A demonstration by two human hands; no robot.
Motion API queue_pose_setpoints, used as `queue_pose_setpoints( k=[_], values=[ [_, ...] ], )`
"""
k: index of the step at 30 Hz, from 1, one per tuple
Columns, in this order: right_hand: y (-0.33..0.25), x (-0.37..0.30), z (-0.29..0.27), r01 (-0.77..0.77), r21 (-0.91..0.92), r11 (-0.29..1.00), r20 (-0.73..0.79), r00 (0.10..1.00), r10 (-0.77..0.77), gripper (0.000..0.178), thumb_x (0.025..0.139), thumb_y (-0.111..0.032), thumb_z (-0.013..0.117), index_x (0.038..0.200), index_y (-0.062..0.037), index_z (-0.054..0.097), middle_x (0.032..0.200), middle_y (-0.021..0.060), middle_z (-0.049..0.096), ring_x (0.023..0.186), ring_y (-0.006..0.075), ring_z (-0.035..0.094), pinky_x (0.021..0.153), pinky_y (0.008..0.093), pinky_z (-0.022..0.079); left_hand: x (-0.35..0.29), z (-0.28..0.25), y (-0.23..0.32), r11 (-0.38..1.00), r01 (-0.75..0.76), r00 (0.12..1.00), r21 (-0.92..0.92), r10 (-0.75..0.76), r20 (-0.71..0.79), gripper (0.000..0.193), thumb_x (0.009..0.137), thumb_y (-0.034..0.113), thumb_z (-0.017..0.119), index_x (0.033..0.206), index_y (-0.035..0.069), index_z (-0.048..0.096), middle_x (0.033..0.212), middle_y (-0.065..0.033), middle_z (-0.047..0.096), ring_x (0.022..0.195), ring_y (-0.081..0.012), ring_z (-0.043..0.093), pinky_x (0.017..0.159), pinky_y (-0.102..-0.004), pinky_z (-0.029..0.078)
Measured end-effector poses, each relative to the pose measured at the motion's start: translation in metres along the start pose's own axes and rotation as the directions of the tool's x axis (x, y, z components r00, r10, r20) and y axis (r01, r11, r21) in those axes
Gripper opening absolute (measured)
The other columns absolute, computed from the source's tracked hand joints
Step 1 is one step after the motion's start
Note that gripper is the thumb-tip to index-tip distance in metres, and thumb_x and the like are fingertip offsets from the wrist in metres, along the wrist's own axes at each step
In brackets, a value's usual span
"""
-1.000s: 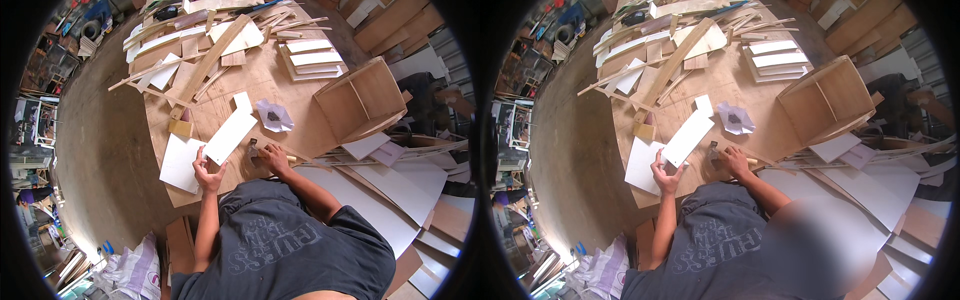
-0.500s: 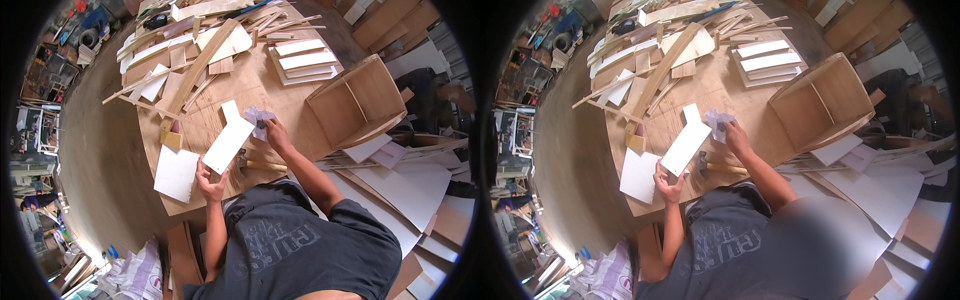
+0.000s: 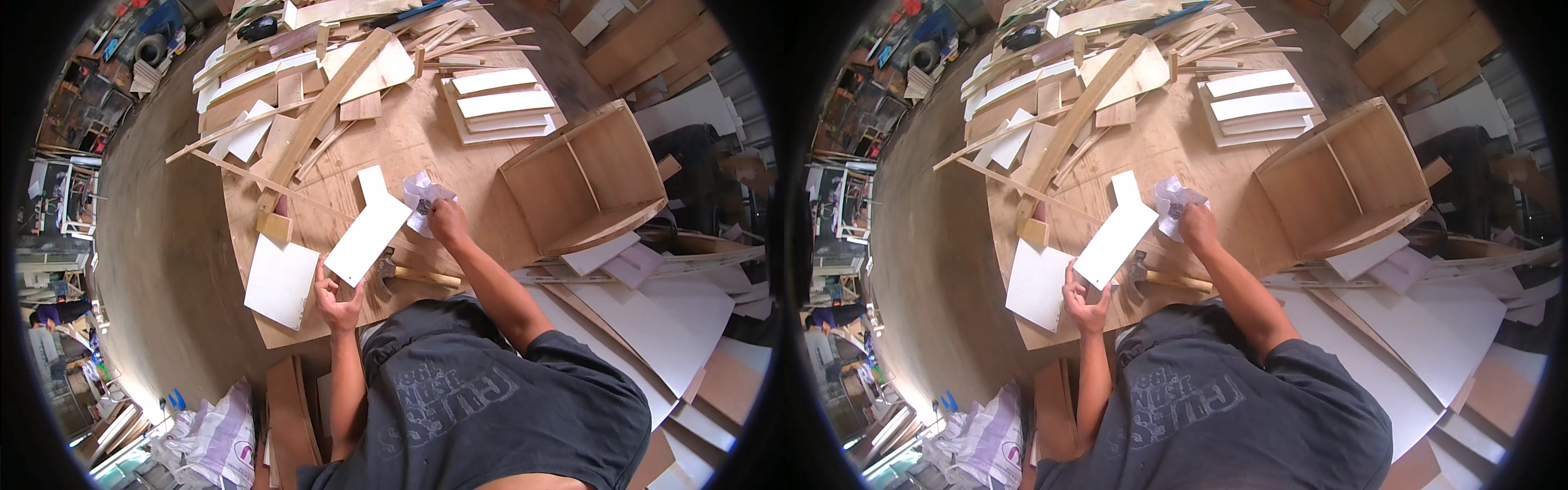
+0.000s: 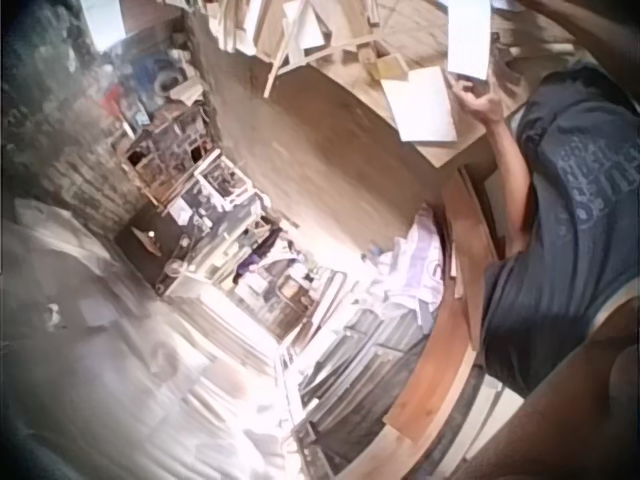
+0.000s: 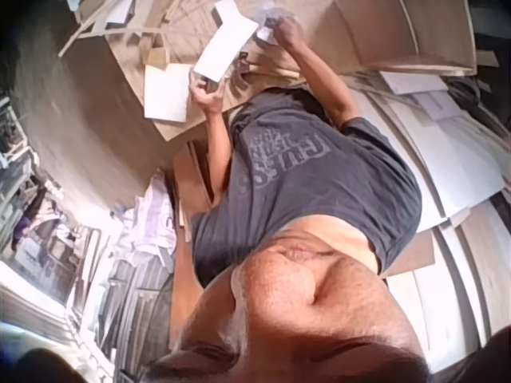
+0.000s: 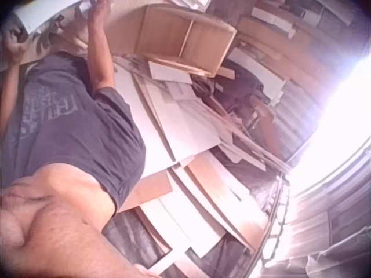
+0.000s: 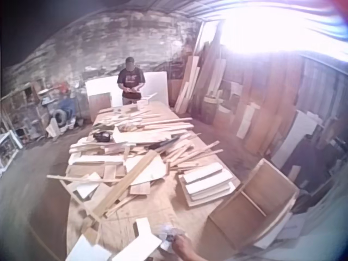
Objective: The person joins small pieces of wood together, using a hammer to drive a nail into one piece and then securing it to another, while working at a workbench covered in wood scraps.
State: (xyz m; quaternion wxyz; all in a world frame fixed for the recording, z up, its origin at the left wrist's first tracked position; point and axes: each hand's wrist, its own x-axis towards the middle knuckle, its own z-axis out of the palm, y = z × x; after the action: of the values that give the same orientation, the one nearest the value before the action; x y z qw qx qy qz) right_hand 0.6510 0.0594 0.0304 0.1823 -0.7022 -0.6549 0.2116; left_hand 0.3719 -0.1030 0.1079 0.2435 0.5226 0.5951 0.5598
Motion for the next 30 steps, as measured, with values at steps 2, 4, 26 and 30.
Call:
queue_pose_setpoints(
  k=[2, 4, 26, 30],
  values=[
    [-0.011, -0.005, -0.004, 0.060, 0.082, 0.995, -0.163, 0.986, -0.046, 0.024, 0.095, -0.020, 0.056, 0.086, -0.0022, 0.070, 0.093, 0.0245, 0.071, 0.084, 0.0456, 0.069, 0.078, 0.0549, 0.056, -0.001, -0.004, -0.001, 1.000, -0.008, 1.000, 0.022, 0.007, 0.030, 0.058, 0.078, 0.003, 0.089, 0.102, 0.008, 0.036, 0.157, -0.0329, 0.045, 0.146, -0.0417, 0.047, 0.117, -0.0512, 0.043],
    [-0.028, -0.011, -0.012, 0.175, 0.203, 0.964, -0.406, 0.911, -0.080, 0.024, 0.093, -0.018, 0.057, 0.078, -0.0021, 0.066, 0.080, 0.0217, 0.069, 0.071, 0.0448, 0.064, 0.071, 0.0529, 0.054, -0.005, -0.009, -0.001, 0.999, -0.029, 0.999, 0.032, 0.028, 0.019, 0.059, 0.079, 0.001, 0.088, 0.102, 0.008, 0.035, 0.158, -0.0342, 0.042, 0.148, -0.0413, 0.045, 0.117, -0.0515, 0.044],
    [-0.176, -0.073, 0.006, -0.197, 0.851, 0.487, 0.058, 0.957, 0.286, 0.062, 0.090, -0.019, 0.087, 0.067, -0.0138, 0.030, 0.105, 0.0112, 0.078, 0.073, 0.0079, 0.056, 0.057, 0.0293, 0.047, 0.017, -0.122, -0.038, 0.937, 0.130, 0.973, -0.325, -0.057, 0.226, 0.064, 0.085, 0.014, 0.087, 0.135, 0.002, 0.050, 0.156, -0.0232, 0.053, 0.147, -0.0341, 0.050, 0.121, -0.0461, 0.038],
    [-0.182, -0.083, 0.008, -0.202, 0.865, 0.459, 0.018, 0.927, 0.375, 0.055, 0.092, -0.020, 0.087, 0.072, -0.0165, 0.036, 0.093, 0.0046, 0.072, 0.066, 0.0059, 0.045, 0.052, 0.0274, 0.039, 0.054, -0.134, -0.069, 0.594, 0.536, 0.828, -0.600, -0.232, 0.510, 0.066, 0.094, 0.008, 0.067, 0.156, -0.002, 0.049, 0.151, -0.0120, 0.060, 0.143, -0.0221, 0.054, 0.125, -0.0377, 0.033]
  ],
)
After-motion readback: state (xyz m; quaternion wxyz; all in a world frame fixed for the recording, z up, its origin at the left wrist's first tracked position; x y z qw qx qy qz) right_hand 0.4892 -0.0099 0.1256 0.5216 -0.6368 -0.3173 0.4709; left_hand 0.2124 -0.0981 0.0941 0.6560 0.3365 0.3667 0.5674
